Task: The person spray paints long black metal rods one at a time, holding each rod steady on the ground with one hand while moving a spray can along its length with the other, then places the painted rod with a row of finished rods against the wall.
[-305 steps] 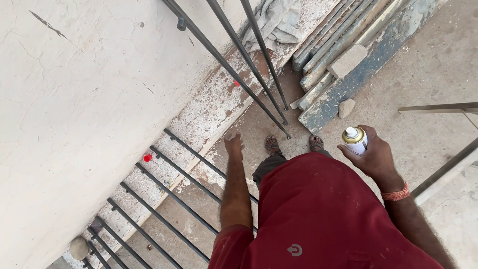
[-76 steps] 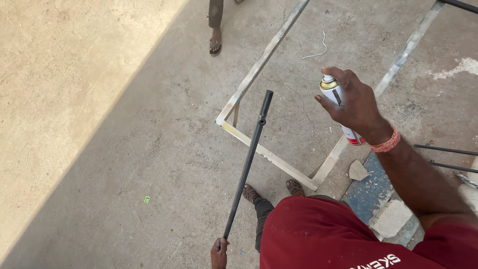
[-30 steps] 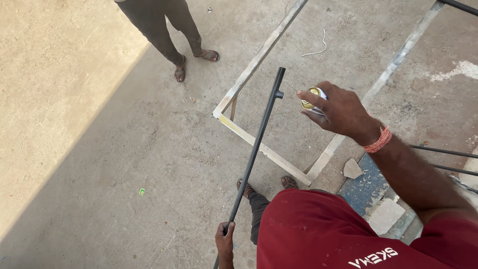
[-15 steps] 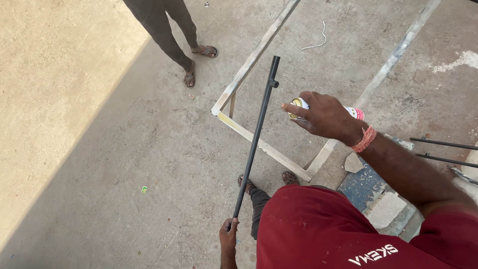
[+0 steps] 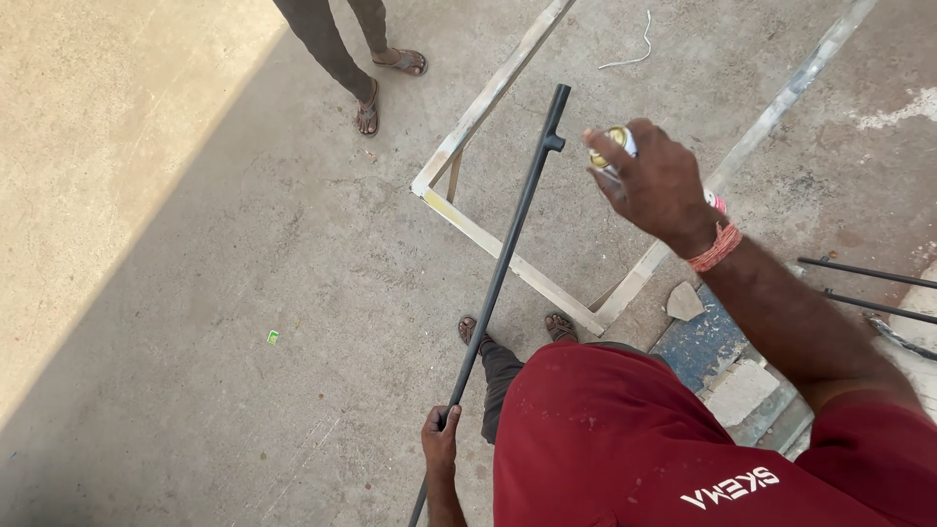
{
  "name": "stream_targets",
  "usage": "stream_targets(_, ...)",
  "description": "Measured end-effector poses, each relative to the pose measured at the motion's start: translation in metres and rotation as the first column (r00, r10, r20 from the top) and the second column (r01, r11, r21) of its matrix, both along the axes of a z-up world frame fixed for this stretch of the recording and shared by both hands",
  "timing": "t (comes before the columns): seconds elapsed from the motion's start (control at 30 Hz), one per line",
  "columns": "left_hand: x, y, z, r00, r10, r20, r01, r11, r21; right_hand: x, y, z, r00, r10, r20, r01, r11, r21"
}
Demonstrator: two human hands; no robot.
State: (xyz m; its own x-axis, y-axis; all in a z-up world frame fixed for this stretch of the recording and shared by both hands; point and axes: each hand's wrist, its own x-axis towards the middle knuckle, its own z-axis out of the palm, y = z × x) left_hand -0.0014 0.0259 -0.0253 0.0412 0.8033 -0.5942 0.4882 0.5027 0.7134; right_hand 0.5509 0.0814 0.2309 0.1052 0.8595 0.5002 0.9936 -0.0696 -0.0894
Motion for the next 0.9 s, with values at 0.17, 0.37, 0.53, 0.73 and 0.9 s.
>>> stream_targets(0.17, -0.001, 0.001, -0.005, 1.0, 0.009, 0.026, -0.009, 1.0, 0.022, -0.048, -0.025, -0.009, 0.965, 0.26, -0.045, -0.264, 0.948, -0.18)
stream_targets(0.37, -0.009, -0.001, -0.004, 0.997, -0.031, 0.076, 0.032, 0.999, -0.013, 0.016, -0.016, 0.011, 0.996, -0.083, -0.044, 0.086, 0.993, 0.077)
stream_targets(0.53, -0.013, -0.004, 0.005, 0.992, -0.043, 0.121, 0.056, 0.993, -0.105, 0.024, -0.018, 0.036, 0.994, -0.072, -0.077, 0.086, 0.977, 0.193)
stream_targets(0.73, -0.016, 0.0, -0.001, 0.965, -0.103, 0.242, 0.142, 0.979, -0.149, -0.005, -0.022, 0.017, 0.983, 0.134, -0.124, -0.139, 0.99, -0.037)
stream_targets(0.9, -0.011, -0.003, 0.005, 0.974, -0.098, 0.205, 0.14, 0.97, -0.2, -0.004, -0.031, 0.017, 0.985, 0.091, -0.148, -0.102, 0.992, -0.069)
